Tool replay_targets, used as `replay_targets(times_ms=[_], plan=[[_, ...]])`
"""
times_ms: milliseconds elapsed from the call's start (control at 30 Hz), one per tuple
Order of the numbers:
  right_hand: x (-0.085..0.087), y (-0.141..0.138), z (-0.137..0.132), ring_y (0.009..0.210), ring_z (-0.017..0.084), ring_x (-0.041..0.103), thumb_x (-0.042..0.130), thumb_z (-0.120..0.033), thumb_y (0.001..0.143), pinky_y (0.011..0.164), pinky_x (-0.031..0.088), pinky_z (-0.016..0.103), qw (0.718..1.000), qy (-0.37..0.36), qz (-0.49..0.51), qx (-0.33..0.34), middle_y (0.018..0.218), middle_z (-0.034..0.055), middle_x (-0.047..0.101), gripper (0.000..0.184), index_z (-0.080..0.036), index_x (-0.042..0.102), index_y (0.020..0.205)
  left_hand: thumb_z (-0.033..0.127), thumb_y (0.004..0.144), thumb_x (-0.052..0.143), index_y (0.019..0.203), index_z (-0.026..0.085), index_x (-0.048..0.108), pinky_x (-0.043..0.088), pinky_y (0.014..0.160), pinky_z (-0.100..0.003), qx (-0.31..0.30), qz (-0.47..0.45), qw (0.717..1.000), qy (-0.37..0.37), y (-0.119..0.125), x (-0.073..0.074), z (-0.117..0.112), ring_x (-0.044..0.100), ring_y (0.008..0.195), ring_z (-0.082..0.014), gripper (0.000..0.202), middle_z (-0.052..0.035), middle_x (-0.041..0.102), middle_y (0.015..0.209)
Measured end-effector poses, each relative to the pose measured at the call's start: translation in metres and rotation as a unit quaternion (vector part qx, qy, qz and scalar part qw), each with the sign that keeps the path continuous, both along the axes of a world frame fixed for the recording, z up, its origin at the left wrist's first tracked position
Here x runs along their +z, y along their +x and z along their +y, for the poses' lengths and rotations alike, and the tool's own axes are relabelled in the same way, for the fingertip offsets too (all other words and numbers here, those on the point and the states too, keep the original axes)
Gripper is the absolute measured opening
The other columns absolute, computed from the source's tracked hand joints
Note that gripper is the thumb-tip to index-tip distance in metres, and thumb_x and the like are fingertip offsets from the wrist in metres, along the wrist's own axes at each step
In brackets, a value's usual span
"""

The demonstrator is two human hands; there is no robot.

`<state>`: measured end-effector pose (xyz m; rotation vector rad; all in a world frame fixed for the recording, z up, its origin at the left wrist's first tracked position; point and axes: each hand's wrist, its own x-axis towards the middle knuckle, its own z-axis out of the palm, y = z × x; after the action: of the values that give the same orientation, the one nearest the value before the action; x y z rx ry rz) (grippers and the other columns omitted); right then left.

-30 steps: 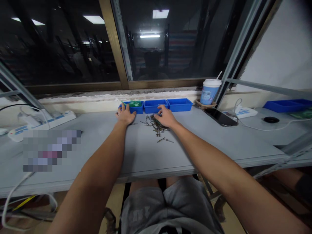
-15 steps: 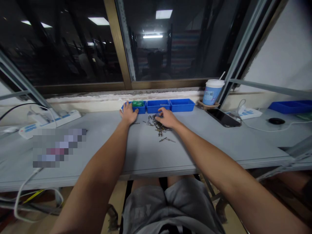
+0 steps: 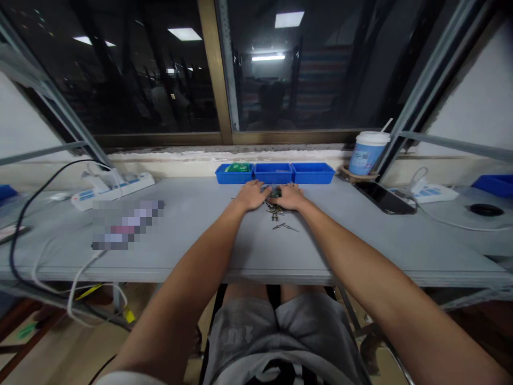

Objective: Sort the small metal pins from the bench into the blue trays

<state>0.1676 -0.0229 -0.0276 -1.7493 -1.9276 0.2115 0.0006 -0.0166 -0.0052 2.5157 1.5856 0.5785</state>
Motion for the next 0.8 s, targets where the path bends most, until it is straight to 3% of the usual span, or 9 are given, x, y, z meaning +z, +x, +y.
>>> replay_targets(times_ms=[167,267,400,567,800], plan=[[-0.014,0.003,0.010,0.101,0.032,0.064,0.074,-0.034,0.067,0.089,0.045,0.045,0.994,0.056,0.080,0.041,0.085,0.0107,0.072,0.016,-0.023,0.070,0.077,0.054,0.095,0.037,0.130,0.016,0.058,0.031,0.112,-0.046,-0.001,0.028,0.999,-0.044,0.011,-0.011,-0.003,0.043,0.137,-0.0320,0.056,-0.0179,0.050,0.146],[-0.017,0.005,0.013,0.093,0.030,0.066,0.073,-0.027,0.066,0.086,0.047,0.043,0.992,0.077,0.091,0.047,0.085,0.0105,0.073,0.019,-0.021,0.071,0.084,0.054,0.096,0.035,0.130,0.014,0.057,0.034,0.109,-0.046,-0.011,0.033,0.998,-0.045,0.012,-0.014,-0.006,0.046,0.134,-0.0330,0.057,-0.0202,0.051,0.144],[-0.012,0.005,0.010,0.095,0.029,0.065,0.071,-0.022,0.065,0.091,0.047,0.043,0.988,0.113,0.082,0.069,0.098,0.0129,0.073,0.029,-0.017,0.071,0.094,0.049,0.098,0.032,0.132,0.012,0.054,0.033,0.109,-0.046,-0.009,0.044,0.999,-0.016,0.014,-0.013,-0.010,0.047,0.132,-0.0321,0.055,-0.0200,0.054,0.141],[0.001,0.003,0.003,0.091,0.024,0.064,0.069,-0.020,0.065,0.090,0.048,0.040,0.968,0.143,0.194,0.066,0.097,0.0091,0.073,0.023,-0.017,0.071,0.088,0.033,0.100,0.029,0.124,0.011,0.060,0.034,0.108,-0.052,-0.028,-0.015,0.999,0.013,0.019,-0.007,-0.013,0.050,0.129,-0.0330,0.046,-0.0187,0.059,0.134],[0.016,0.000,-0.002,0.075,0.020,0.063,0.071,-0.032,0.068,0.078,0.050,0.036,0.916,0.188,0.352,0.042,0.080,0.0059,0.072,0.019,-0.017,0.070,0.080,0.027,0.088,0.058,0.118,0.018,0.063,0.044,0.100,-0.045,-0.071,-0.180,0.980,0.035,0.023,-0.005,-0.009,0.061,0.112,-0.0289,0.032,-0.0120,0.068,0.121]])
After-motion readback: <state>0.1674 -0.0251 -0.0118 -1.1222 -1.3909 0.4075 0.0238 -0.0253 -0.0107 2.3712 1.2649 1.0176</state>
